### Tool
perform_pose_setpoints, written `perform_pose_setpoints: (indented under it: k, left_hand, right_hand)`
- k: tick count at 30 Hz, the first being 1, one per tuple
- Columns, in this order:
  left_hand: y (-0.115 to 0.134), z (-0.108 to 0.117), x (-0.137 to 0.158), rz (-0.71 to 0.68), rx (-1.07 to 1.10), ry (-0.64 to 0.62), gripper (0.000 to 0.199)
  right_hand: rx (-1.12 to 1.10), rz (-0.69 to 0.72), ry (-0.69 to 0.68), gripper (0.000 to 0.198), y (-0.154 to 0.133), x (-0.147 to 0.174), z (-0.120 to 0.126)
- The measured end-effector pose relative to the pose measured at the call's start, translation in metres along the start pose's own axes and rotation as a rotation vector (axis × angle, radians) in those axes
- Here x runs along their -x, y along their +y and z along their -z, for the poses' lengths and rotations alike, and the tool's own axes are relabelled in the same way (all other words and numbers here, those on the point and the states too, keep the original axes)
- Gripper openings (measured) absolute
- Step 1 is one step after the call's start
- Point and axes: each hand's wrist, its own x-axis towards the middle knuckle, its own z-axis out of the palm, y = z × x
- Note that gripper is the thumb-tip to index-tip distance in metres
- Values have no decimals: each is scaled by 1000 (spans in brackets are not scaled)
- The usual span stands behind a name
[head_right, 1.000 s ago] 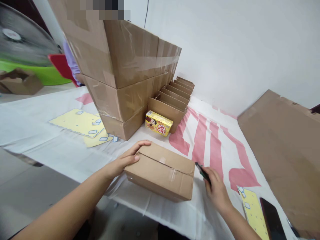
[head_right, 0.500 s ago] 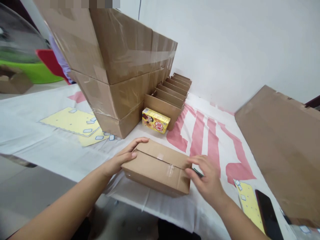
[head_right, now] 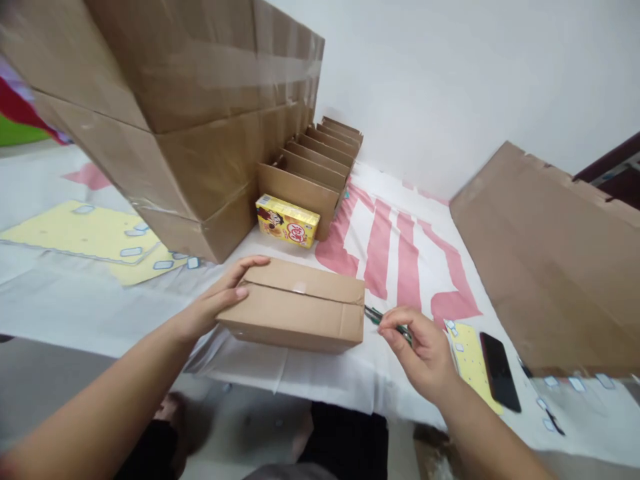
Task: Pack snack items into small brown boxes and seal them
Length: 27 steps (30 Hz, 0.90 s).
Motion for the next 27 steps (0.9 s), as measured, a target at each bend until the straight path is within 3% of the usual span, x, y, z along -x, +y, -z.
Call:
perform_pose_setpoints:
  k: [3,7,11,14,21,23,27]
  left_hand:
    - [0,-1,-1,-10,1,16,59]
    - [-2,-2,-2,-5,27,12,59]
    - [-1,-3,-3,12,38,16,58]
    - [0,-3,-3,14,23,17,61]
    - [6,-1,-1,-2,20,-27,55]
    - [8,0,0,-18,28,-38,56]
    - [10,0,2,-15,63,-59,58]
  right_hand:
    - [104,-260,-185,17,17,27,17]
    - [152,-513,-418,19,50,72,15]
    - [266,-657,-468,14,83,112,-3]
    - [334,-671,-441,14,94,122,-11]
    - [576,-468,-418,17,98,122,-12]
    - [626,-501,-396,12,105,123,-11]
    - [663,-601,-405,21,117,119,-11]
